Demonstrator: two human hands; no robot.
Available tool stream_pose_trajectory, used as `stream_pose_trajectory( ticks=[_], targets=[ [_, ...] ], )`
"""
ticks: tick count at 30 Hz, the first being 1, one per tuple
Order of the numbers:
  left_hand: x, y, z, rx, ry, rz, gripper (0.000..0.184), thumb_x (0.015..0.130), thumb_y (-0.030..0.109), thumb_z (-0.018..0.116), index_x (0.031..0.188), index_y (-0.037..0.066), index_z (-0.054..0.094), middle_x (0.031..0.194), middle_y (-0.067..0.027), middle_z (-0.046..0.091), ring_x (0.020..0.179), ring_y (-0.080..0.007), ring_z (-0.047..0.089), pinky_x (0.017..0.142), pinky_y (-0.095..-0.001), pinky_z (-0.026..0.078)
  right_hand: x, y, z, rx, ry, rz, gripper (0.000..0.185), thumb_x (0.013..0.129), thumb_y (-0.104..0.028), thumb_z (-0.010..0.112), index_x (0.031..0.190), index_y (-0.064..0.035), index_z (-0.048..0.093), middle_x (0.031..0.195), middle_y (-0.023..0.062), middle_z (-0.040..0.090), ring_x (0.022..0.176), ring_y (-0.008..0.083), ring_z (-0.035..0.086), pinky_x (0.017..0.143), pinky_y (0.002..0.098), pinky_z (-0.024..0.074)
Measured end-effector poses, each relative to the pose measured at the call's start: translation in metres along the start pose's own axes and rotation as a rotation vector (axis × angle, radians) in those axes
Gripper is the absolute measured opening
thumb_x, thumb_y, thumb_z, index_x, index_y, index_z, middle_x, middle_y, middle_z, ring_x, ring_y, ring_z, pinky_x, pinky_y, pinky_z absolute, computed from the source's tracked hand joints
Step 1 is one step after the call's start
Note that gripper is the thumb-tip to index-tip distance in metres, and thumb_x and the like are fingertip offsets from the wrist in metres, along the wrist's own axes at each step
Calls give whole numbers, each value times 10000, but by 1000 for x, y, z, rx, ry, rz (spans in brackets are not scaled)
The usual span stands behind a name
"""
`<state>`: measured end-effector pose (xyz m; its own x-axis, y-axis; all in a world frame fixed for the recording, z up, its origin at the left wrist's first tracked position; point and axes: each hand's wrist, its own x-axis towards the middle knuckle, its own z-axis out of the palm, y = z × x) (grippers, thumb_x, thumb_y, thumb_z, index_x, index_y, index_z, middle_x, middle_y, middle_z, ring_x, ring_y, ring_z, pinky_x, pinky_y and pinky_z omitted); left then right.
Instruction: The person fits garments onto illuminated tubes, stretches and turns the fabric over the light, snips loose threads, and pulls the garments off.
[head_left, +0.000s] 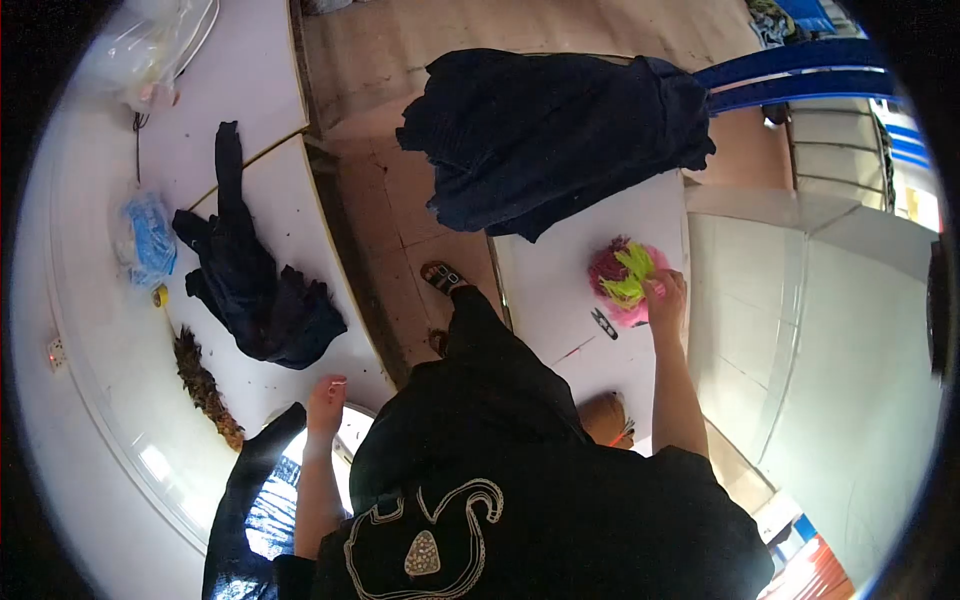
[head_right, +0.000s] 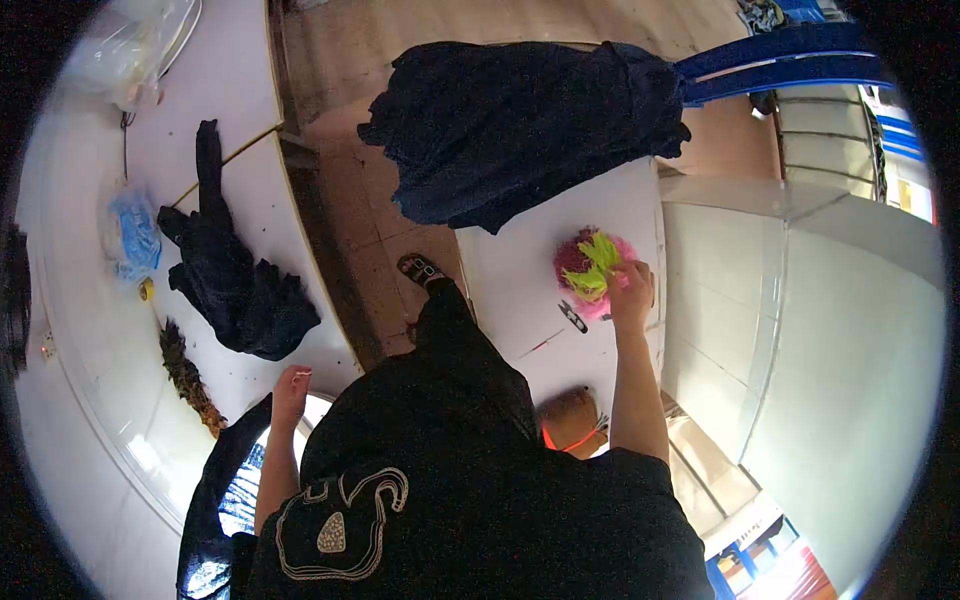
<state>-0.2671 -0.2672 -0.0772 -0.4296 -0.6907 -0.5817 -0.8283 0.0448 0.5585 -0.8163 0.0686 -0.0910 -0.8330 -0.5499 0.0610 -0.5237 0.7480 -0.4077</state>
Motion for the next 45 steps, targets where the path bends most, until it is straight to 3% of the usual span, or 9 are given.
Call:
stream_pose_trajectory(
  ticks=[8, 11, 17, 22, 26, 32, 35, 38, 45],
  targets=[
    [-13, -16, -7, -40, -2, 52, 174, 934, 160, 550, 1022, 36, 636, 861, -109, 645, 773, -206, 625, 713, -323, 496, -13, 2, 15, 112, 105, 167, 122, 776, -137, 663, 853, -45, 646, 957, 133, 610, 933, 336, 560, 842, 444, 438],
    [-31, -46, 1, 47, 59, 90, 175, 931, 156, 555, 1016, 29, 640, 895, -116, 659, 769, -209, 631, 707, -331, 501, -3, -10, 19, 4, 142, 116, 138, 790, -158, 662, 857, -37, 651, 929, 137, 603, 906, 342, 562, 833, 441, 444],
    [-81, -96, 21, -18, 24, -75, 186, 914, 171, 574, 1012, 34, 655, 906, -121, 684, 783, -221, 657, 709, -335, 511, 10, -3, 23, -104, 81, 84, 185, 827, -198, 662, 846, -15, 656, 928, 149, 596, 863, 343, 578, 790, 427, 473],
    [-115, -132, 49, -88, 44, -123, 194, 917, 193, 585, 1010, 40, 659, 893, -116, 692, 791, -217, 667, 714, -333, 517, 9, -1, 20, 29, 160, 216, 215, 849, -213, 653, 889, -1, 652, 934, 148, 603, 868, 315, 603, 775, 403, 491],
    [-134, -130, 61, -70, 62, -124, 160, 894, 123, 558, 978, 29, 657, 918, -134, 676, 761, -240, 656, 698, -341, 515, 9, 5, 20, 109, 175, 269, 232, 859, -223, 643, 941, -5, 649, 973, 147, 617, 878, 303, 616, 778, 395, 498],
    [-143, -130, 61, -42, 72, -54, 152, 898, 122, 560, 972, 36, 661, 915, -140, 675, 768, -249, 659, 699, -350, 515, 10, -15, 4, 189, 73, 332, 242, 832, -241, 661, 951, -31, 658, 986, 151, 626, 902, 297, 620, 802, 413, 494],
    [-141, -131, 58, -39, 68, -58, 153, 899, 123, 561, 977, 36, 661, 918, -140, 672, 774, -251, 656, 704, -353, 514, 9, 2, 18, 68, 142, 38, 223, 815, -243, 677, 948, -63, 675, 956, 137, 633, 880, 288, 626, 791, 411, 498],
    [-139, -130, 56, -22, 61, -55, 156, 903, 121, 559, 985, 33, 657, 929, -140, 669, 774, -247, 653, 703, -348, 513, 7, 1, 19, -163, 80, 86, 201, 810, -232, 677, 947, -86, 694, 939, 108, 636, 856, 280, 632, 777, 402, 506],
    [-134, -110, 50, -32, 72, -9, 155, 908, 116, 564, 1012, 35, 645, 964, -126, 656, 781, -229, 648, 698, -326, 513, -2, -5, 14, 284, 221, 286, 174, 803, -188, 719, 925, -64, 707, 852, 85, 674, 776, 202, 641, 730, 325, 505]
  ],
)
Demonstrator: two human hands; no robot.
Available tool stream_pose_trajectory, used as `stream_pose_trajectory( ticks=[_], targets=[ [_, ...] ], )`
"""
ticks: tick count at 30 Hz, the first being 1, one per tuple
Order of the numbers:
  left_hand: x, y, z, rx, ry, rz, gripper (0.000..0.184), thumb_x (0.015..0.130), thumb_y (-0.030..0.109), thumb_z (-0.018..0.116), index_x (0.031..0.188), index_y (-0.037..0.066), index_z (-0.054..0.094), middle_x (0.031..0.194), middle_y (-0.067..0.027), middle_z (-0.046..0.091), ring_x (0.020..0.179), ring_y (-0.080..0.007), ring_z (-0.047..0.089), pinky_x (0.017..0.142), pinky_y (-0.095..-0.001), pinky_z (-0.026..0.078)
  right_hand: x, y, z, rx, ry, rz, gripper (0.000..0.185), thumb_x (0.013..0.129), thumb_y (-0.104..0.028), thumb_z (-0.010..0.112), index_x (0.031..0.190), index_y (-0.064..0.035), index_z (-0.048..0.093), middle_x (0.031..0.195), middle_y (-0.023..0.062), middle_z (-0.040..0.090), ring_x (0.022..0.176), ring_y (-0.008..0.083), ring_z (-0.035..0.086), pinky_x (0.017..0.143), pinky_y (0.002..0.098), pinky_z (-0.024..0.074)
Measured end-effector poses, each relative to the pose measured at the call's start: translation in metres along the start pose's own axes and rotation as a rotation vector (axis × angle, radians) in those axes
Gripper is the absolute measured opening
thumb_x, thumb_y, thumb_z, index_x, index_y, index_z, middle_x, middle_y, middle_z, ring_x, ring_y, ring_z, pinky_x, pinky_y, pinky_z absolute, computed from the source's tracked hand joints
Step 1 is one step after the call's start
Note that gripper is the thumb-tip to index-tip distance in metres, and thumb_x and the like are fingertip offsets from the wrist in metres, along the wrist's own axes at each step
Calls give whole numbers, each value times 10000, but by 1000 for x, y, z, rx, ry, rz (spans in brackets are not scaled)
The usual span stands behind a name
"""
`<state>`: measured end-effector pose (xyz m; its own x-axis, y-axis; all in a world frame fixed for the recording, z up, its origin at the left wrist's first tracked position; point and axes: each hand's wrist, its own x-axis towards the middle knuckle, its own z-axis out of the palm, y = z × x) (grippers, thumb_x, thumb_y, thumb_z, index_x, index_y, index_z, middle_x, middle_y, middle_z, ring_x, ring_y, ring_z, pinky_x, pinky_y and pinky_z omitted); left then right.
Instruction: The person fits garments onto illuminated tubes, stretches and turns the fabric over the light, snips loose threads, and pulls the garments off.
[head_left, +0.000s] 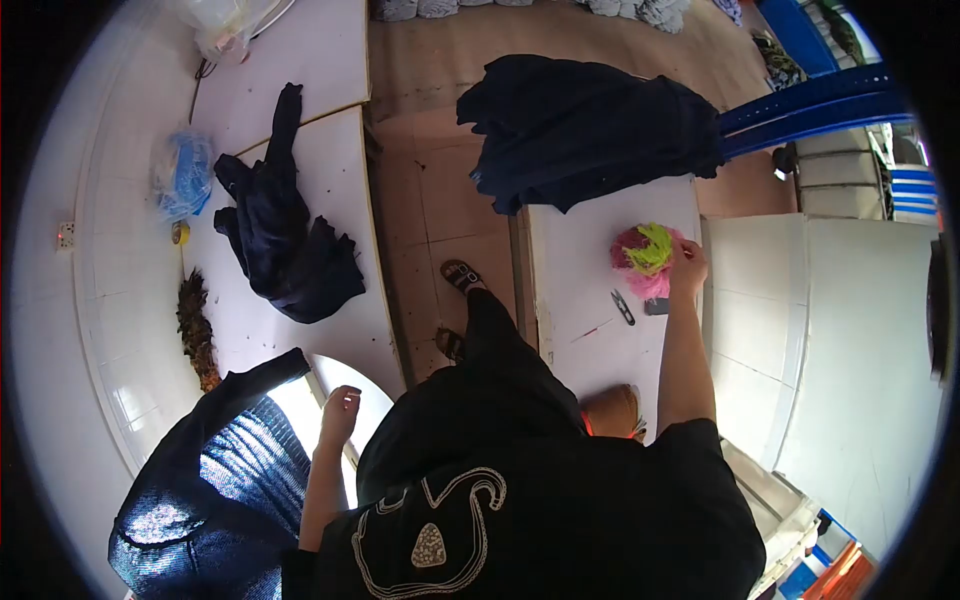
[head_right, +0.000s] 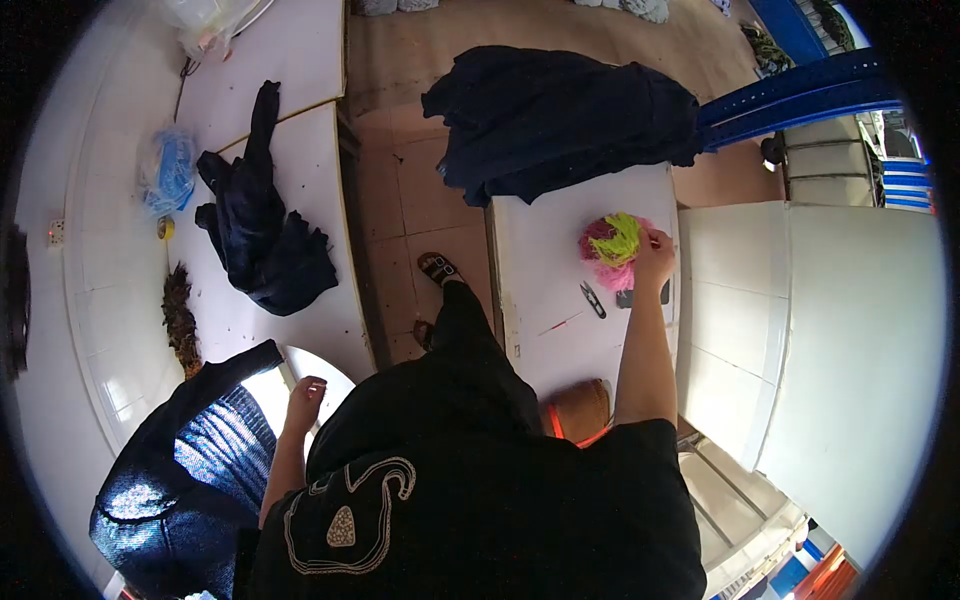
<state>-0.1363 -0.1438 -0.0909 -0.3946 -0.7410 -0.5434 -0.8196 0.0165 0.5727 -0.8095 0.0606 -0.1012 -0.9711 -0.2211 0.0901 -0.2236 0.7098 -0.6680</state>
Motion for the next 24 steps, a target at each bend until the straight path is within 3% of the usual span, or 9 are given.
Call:
stream_pose_trajectory(
  ticks=[2, 4, 6, 8, 11, 13, 16, 19, 24],
  targets=[
    [6, 13, 2, -50, 3, 39, 166, 908, 124, 572, 1037, 41, 636, 955, -122, 655, 784, -223, 646, 701, -325, 512, -22, -24, -1, 121, -27, -19, 167, 805, -175, 728, 922, -57, 708, 827, 78, 684, 765, 171, 638, 712, 299, 498],
    [14, 38, 2, -103, -10, 82, 186, 906, 128, 579, 1066, 48, 629, 975, -117, 650, 809, -215, 643, 715, -323, 509, -46, -25, 21, 314, -275, -55, 155, 822, -160, 716, 927, -46, 710, 830, 70, 687, 780, 143, 634, 709, 289, 493],
    [25, 87, -2, -159, -38, 128, 215, 901, 128, 584, 1099, 55, 622, 1024, -111, 640, 853, -206, 639, 738, -320, 507, -103, -98, 24, 223, -528, -143, 158, 840, -154, 699, 937, -30, 698, 858, 59, 691, 805, 126, 631, 732, 290, 497],
    [34, 134, -2, -320, -95, 287, 327, 883, 118, 604, 1205, 76, 571, 1129, -92, 611, 932, -215, 627, 783, -323, 503, -165, -151, 37, 441, -941, 27, 100, 868, -110, 650, 913, -35, 697, 867, 31, 690, 825, 100, 625, 776, 260, 495],
    [30, 231, -13, -575, -304, 366, 491, 856, 112, 638, 1318, 81, 476, 1227, -85, 563, 998, -194, 602, 826, -305, 494, -225, -222, 24, 728, -1413, -52, 118, 906, -120, 641, 956, -16, 667, 942, 44, 678, 899, 114, 630, 827, 256, 495],
    [27, 261, -14, -691, -485, 365, 557, 866, 136, 643, 1367, 42, 418, 1254, -82, 551, 996, -170, 590, 854, -276, 482, -236, -235, 20, 892, -1468, 36, 124, 907, -125, 640, 982, -25, 637, 927, 40, 659, 865, 100, 612, 798, 264, 501],
    [29, 261, -1, -715, -549, 155, 391, 884, 125, 623, 1243, 3, 525, 1029, -73, 626, 827, -137, 607, 749, -240, 488, -231, -242, 12, 1002, -1487, 284, 103, 944, -122, 589, 995, -33, 594, 959, 63, 659, 896, 121, 623, 818, 265, 501],
    [38, 235, 4, -572, -519, 117, 183, 906, 108, 599, 1049, -5, 618, 758, -25, 603, 647, -92, 557, 622, -213, 455, -229, -211, 23, 1102, -1283, 418, 71, 958, -106, 562, 979, -42, 587, 954, 72, 652, 853, 125, 605, 788, 272, 487],
    [33, 230, 4, -599, -447, 27, 124, 931, 105, 571, 897, 5, 637, 635, 10, 539, 574, -60, 497, 553, -207, 408, -223, -164, 34, 969, -1119, 560, 102, 962, -144, 559, 993, -49, 580, 930, 78, 656, 814, 150, 623, 756, 278, 496]
  ],
)
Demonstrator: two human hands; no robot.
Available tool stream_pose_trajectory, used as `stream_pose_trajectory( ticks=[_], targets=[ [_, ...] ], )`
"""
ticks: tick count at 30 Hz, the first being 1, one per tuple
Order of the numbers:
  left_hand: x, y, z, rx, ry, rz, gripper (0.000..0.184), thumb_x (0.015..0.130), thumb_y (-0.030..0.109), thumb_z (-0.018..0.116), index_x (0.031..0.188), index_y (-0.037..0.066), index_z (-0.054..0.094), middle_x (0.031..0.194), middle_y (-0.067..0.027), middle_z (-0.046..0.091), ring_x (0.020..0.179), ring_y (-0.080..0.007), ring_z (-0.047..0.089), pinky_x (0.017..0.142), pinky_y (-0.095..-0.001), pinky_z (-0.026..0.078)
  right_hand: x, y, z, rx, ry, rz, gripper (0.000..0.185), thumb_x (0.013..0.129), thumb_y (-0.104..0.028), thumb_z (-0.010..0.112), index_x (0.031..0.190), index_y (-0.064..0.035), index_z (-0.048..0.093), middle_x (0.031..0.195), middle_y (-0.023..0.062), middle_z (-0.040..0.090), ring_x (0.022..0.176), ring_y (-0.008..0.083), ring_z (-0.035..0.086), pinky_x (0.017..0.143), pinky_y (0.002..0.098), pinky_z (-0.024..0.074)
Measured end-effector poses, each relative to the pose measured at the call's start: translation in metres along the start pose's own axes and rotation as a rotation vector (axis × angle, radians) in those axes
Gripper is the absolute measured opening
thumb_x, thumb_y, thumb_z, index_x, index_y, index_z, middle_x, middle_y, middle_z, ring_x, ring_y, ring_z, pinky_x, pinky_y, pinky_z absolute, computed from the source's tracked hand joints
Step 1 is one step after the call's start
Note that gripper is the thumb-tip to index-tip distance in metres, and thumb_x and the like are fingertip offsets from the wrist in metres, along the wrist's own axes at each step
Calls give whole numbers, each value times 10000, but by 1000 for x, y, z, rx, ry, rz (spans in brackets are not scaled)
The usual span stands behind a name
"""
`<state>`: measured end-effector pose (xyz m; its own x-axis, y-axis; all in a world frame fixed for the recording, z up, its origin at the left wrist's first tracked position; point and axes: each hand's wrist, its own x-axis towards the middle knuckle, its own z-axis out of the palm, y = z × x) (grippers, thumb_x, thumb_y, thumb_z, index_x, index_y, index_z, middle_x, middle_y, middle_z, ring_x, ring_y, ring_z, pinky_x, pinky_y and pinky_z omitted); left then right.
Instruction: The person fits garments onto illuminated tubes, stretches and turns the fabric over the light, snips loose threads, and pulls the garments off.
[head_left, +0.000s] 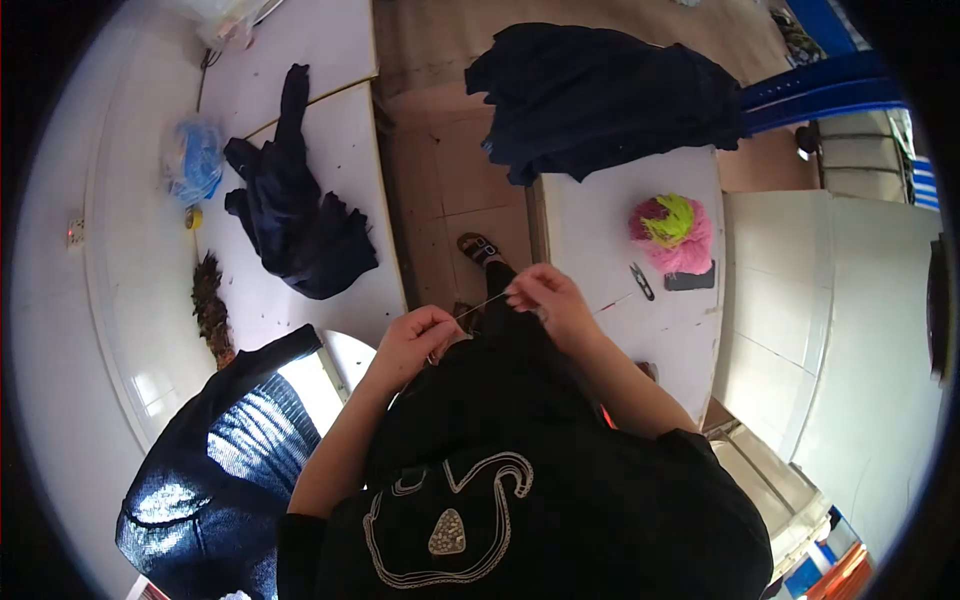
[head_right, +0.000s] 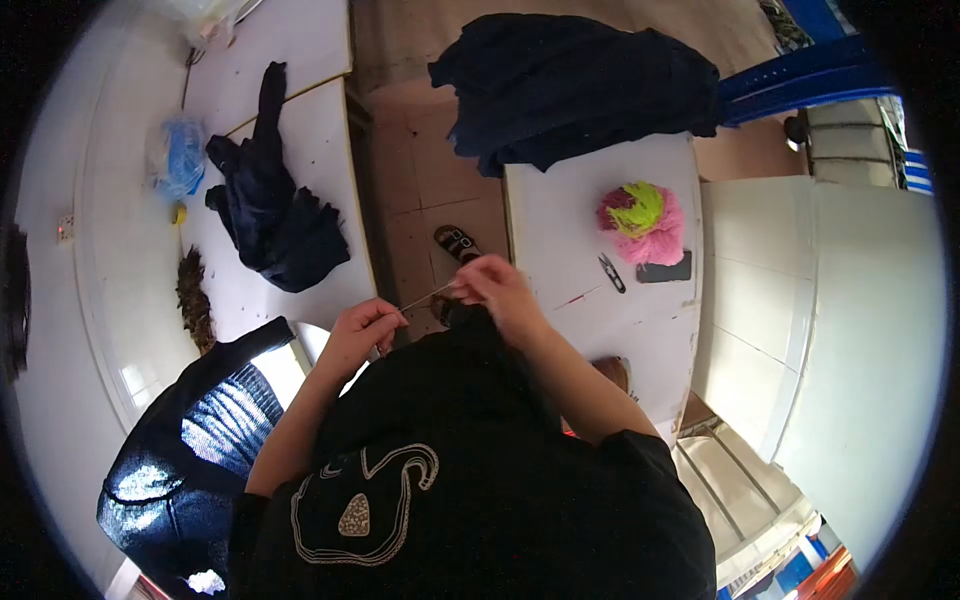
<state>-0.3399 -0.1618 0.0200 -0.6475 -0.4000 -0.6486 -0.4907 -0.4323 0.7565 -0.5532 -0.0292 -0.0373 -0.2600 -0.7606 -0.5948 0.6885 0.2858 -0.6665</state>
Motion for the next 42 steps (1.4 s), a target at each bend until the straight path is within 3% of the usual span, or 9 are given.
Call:
stream_pose_trajectory(
  ticks=[8, 9, 11, 14, 17, 21, 26, 35, 42],
  targets=[
    [-11, -44, -30, 57, 212, -4, 156, 929, 191, 597, 899, 42, 631, 618, 13, 528, 542, -68, 492, 531, -218, 412, 20, 154, -248, -778, 1065, 73, 348, 837, -339, 662, 947, -15, 594, 876, 146, 660, 793, 297, 643, 758, 394, 515],
    [-14, -59, -34, 42, 238, -30, 161, 928, 198, 599, 898, 44, 634, 617, 13, 527, 545, -68, 495, 533, -217, 415, 11, 146, -249, -863, 1102, 174, 397, 823, -374, 663, 974, -11, 609, 907, 172, 670, 838, 342, 651, 789, 428, 511],
    [-25, -74, -38, 12, 309, -38, 174, 920, 223, 614, 890, 54, 643, 606, 11, 517, 544, -69, 497, 523, -219, 417, 17, 170, -292, -1105, 1165, 278, 462, 824, -501, 626, 782, -43, 679, 593, 90, 611, 551, 184, 602, 539, 361, 481],
    [-32, -110, -48, 27, 269, -62, 193, 923, 243, 613, 893, 54, 646, 672, -1, 564, 618, -76, 539, 538, -234, 438, 39, 189, -353, -1417, 747, 332, 506, 863, -511, 524, 889, -41, 710, 766, 142, 693, 704, 280, 679, 657, 431, 527],
    [-39, -123, -47, 129, 360, 67, 209, 917, 252, 623, 924, 46, 665, 705, -13, 586, 631, -83, 549, 544, -256, 462, 54, 183, -356, -1494, 775, 586, 429, 806, -373, 572, 973, 5, 689, 877, 134, 714, 792, 263, 699, 677, 396, 552],
    [-50, -118, -51, -2, 368, 10, 169, 907, 214, 621, 896, 46, 640, 678, -18, 585, 572, -89, 542, 519, -255, 444, 30, 132, -293, -1062, 922, 575, 323, 754, -298, 628, 770, 22, 673, 678, 109, 666, 639, 242, 655, 602, 391, 522],
    [-77, -117, -54, -18, 443, 51, 173, 912, 219, 616, 890, 48, 620, 653, -11, 557, 558, -87, 524, 504, -258, 435, 42, 127, -293, -1250, 956, 281, 283, 783, -257, 635, 644, -13, 597, 570, 98, 583, 513, 182, 571, 434, 342, 422],
    [-136, -141, -58, 78, 700, 263, 183, 934, 219, 583, 911, 39, 604, 695, -32, 577, 654, -117, 552, 603, -302, 451, 120, 48, -58, -671, 110, -108, 203, 775, -33, 586, 976, -27, 563, 718, 61, 555, 530, 83, 473, 455, 217, 352],
    [-186, -141, -60, 94, 1075, 301, 187, 934, 240, 605, 972, 59, 635, 820, -94, 636, 711, -205, 600, 668, -329, 482, 94, 9, 183, -807, -485, -96, 163, 886, 6, 541, 1038, -33, 587, 813, 46, 575, 649, 74, 469, 571, 224, 394]
  ],
)
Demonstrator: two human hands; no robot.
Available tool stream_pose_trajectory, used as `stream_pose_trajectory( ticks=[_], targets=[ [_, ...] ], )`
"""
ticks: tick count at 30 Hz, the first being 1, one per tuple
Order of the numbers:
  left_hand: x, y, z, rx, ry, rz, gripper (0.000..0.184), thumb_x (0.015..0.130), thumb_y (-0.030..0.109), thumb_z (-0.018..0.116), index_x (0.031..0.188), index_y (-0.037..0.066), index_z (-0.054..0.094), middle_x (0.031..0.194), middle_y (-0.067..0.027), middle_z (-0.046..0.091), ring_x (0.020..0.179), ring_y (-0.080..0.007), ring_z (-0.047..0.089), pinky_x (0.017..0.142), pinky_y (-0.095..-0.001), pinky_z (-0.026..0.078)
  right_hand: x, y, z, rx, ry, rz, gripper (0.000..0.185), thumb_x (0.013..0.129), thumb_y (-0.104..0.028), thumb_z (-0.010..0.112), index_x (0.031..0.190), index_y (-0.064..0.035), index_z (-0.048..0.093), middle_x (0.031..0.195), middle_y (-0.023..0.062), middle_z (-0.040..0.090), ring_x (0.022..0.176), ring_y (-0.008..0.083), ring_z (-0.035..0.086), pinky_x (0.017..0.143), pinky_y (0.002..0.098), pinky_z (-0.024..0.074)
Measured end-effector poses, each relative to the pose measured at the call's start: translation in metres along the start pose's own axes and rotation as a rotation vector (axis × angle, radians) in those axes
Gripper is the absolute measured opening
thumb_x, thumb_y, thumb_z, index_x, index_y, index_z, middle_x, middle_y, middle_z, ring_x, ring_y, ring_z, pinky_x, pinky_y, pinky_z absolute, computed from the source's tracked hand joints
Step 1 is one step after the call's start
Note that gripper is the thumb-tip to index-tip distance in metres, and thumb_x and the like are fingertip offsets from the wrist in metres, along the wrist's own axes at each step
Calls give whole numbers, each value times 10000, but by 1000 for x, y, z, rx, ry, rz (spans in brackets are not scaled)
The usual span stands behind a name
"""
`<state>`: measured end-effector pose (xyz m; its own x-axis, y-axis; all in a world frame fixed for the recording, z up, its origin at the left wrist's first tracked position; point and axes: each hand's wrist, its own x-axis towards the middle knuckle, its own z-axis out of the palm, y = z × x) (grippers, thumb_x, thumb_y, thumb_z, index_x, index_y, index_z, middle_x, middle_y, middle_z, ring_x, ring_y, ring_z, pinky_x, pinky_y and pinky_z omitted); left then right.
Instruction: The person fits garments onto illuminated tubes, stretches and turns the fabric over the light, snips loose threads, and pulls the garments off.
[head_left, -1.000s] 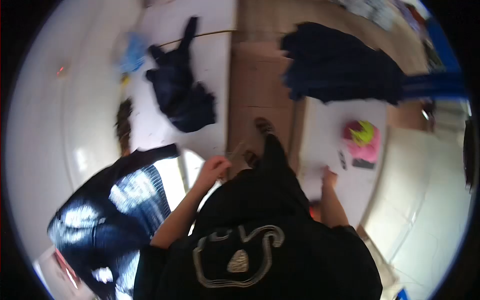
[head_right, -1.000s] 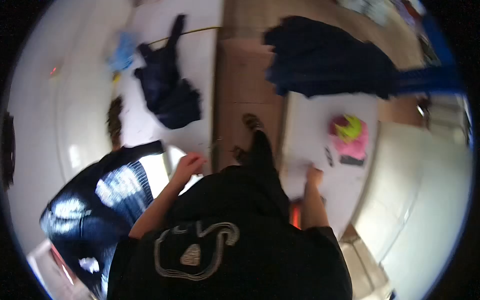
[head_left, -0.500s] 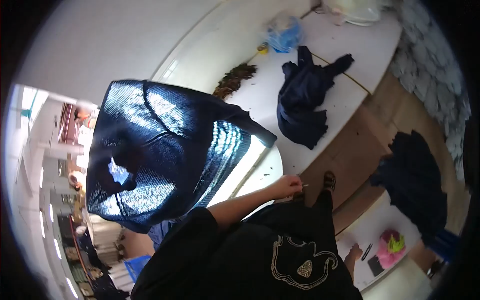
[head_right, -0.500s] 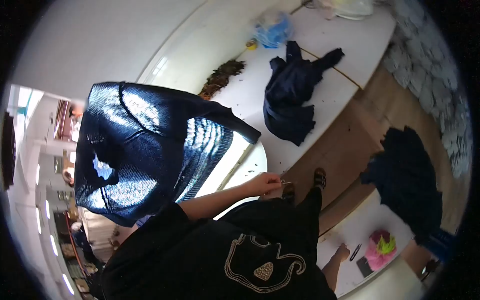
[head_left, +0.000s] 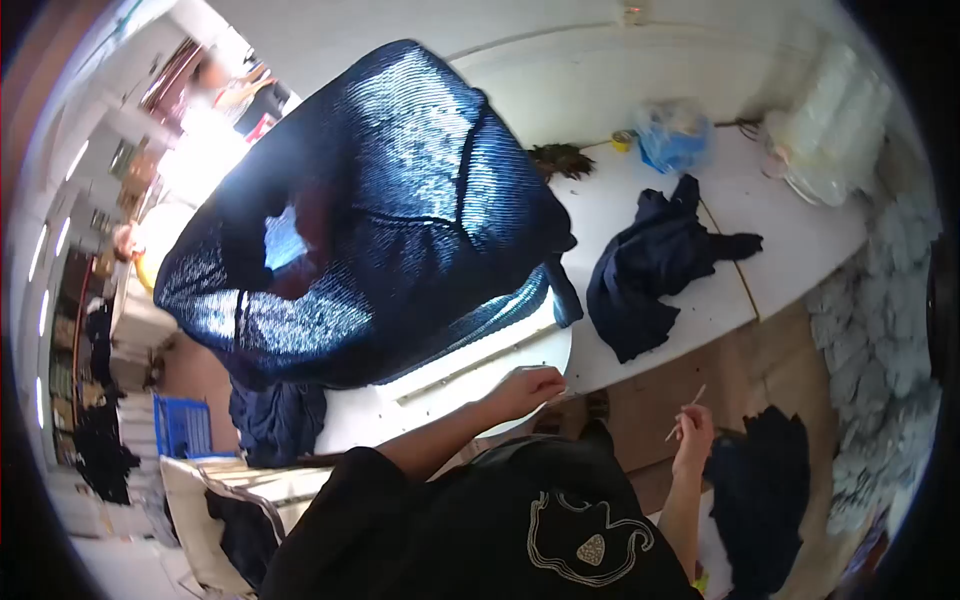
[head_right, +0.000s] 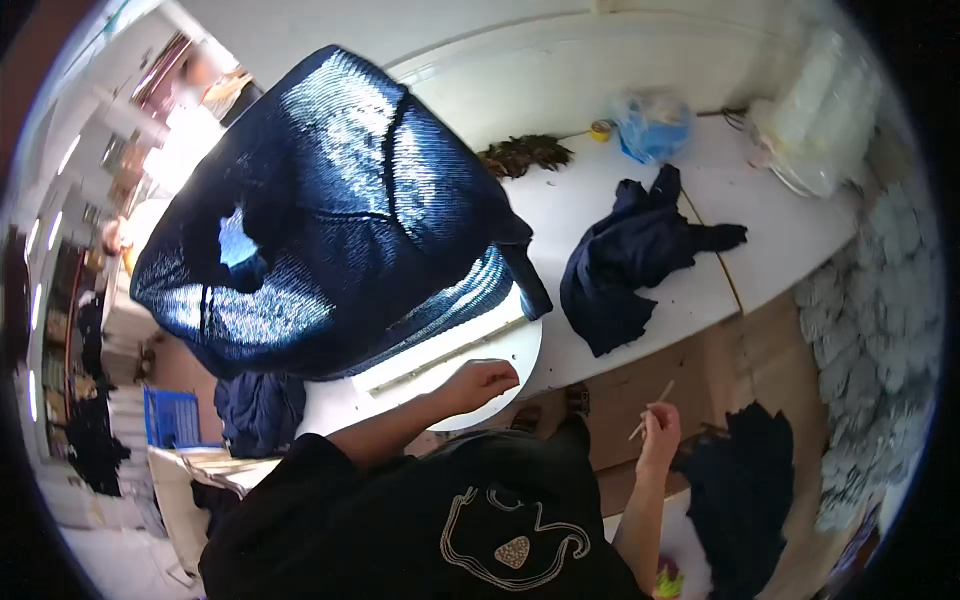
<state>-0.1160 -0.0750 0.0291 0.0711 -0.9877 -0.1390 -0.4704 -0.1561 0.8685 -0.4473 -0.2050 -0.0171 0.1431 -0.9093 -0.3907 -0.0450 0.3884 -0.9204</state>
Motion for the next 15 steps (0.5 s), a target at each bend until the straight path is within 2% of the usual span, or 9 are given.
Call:
stream_pose_trajectory(
  ticks=[5, 8, 11, 15],
  targets=[
    [-16, 22, -21, -55, 261, -97, 167, 936, 180, 604, 1010, 36, 646, 863, -91, 652, 760, -178, 628, 698, -317, 502, 35, -82, 73, 60, -477, -51, 140, 900, 37, 544, 1002, -10, 628, 900, 58, 628, 781, 96, 554, 729, 230, 453],
    [-22, 31, -31, -54, 440, -62, 147, 926, 135, 616, 995, 13, 659, 860, -88, 654, 746, -153, 622, 680, -289, 497, 31, -142, 120, -78, -644, -140, 151, 883, 47, 576, 1015, -1, 632, 928, 59, 644, 870, 110, 599, 801, 228, 469],
    [-29, 46, -38, -93, 600, -48, 124, 913, 98, 630, 981, 1, 664, 853, -84, 649, 728, -132, 607, 671, -273, 482, 30, -182, 154, -165, -859, -276, 183, 858, 66, 604, 1029, 3, 629, 932, 53, 648, 898, 108, 613, 829, 223, 468],
    [-41, 67, -46, -123, 753, -50, 104, 902, 81, 640, 952, -7, 665, 820, -74, 630, 712, -126, 570, 667, -271, 462, 12, -224, 206, -200, -1091, -429, 109, 849, 48, 644, 947, -1, 649, 909, 38, 637, 837, 80, 600, 751, 218, 469]
  ],
)
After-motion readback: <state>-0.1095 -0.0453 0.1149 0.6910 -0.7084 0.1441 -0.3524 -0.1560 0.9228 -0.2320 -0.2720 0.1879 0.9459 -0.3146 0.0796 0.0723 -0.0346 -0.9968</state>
